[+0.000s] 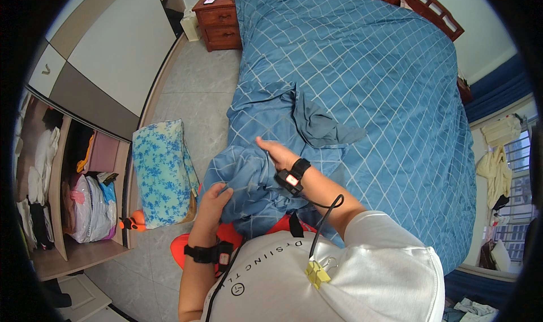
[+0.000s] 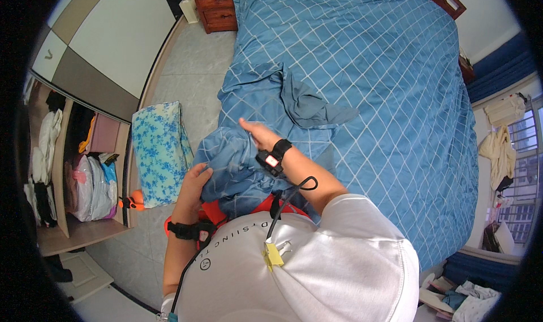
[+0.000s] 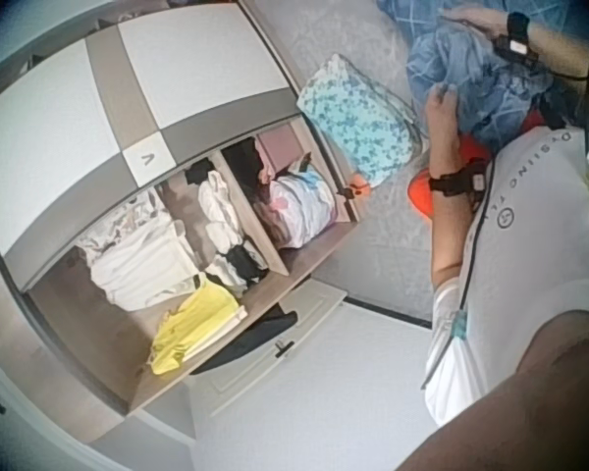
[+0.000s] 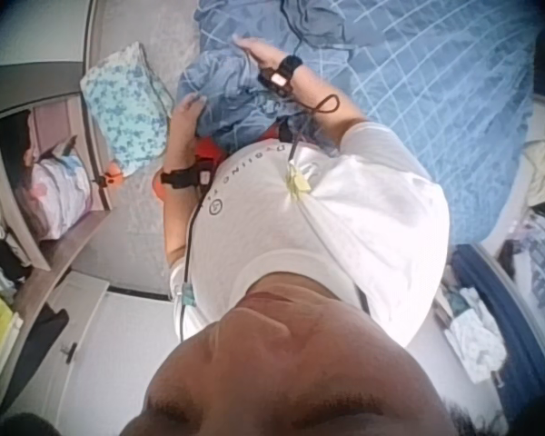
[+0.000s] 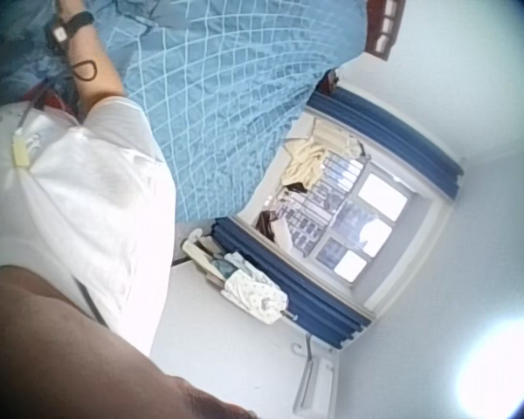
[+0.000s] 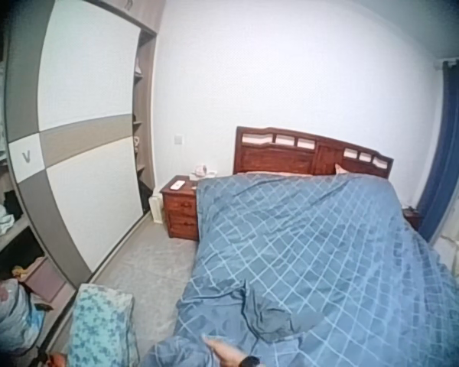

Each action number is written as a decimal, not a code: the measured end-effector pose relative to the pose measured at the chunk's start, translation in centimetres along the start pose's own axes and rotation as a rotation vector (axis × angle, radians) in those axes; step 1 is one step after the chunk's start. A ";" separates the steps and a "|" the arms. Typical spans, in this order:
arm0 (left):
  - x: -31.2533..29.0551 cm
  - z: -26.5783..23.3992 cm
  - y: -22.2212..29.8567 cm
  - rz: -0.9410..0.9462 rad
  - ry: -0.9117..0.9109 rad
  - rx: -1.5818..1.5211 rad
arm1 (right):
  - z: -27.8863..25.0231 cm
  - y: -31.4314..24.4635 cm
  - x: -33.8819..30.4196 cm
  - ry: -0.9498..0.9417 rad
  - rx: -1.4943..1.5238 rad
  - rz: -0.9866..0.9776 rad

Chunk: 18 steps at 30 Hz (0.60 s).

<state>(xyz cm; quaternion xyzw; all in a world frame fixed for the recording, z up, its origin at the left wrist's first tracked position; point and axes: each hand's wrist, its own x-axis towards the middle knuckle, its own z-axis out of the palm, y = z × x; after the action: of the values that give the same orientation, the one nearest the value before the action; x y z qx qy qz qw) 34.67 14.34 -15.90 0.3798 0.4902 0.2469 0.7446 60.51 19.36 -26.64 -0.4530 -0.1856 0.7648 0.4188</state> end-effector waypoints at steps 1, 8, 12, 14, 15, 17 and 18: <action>0.0 0.0 0.1 -0.022 -0.004 -0.006 | -1.9 -0.5 0.6 0.133 -0.205 -0.066; 0.2 0.5 0.4 -0.142 -0.092 0.167 | -12.6 -4.5 5.6 0.840 -0.760 -0.680; 0.1 1.2 0.3 -0.140 -0.139 0.440 | -13.4 -7.3 5.8 1.070 -0.975 -0.577; 0.6 1.5 0.2 -0.127 -0.252 0.420 | -12.4 -7.9 5.8 1.059 -1.123 -0.418; 0.9 1.6 0.1 -0.145 -0.297 0.425 | -11.8 -8.0 5.8 1.032 -1.200 -0.333; 1.3 1.8 0.0 -0.097 -0.342 0.439 | -11.1 -7.9 5.9 1.008 -1.322 -0.237; 1.5 1.8 -0.1 -0.082 -0.356 0.469 | -10.9 -7.9 6.0 1.013 -1.368 -0.228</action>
<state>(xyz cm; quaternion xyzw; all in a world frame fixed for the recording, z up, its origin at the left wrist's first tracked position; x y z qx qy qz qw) 36.97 14.84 -16.39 0.5586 0.4107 0.0263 0.7202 72.07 27.73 -30.31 -0.8714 -0.4409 0.1435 0.1605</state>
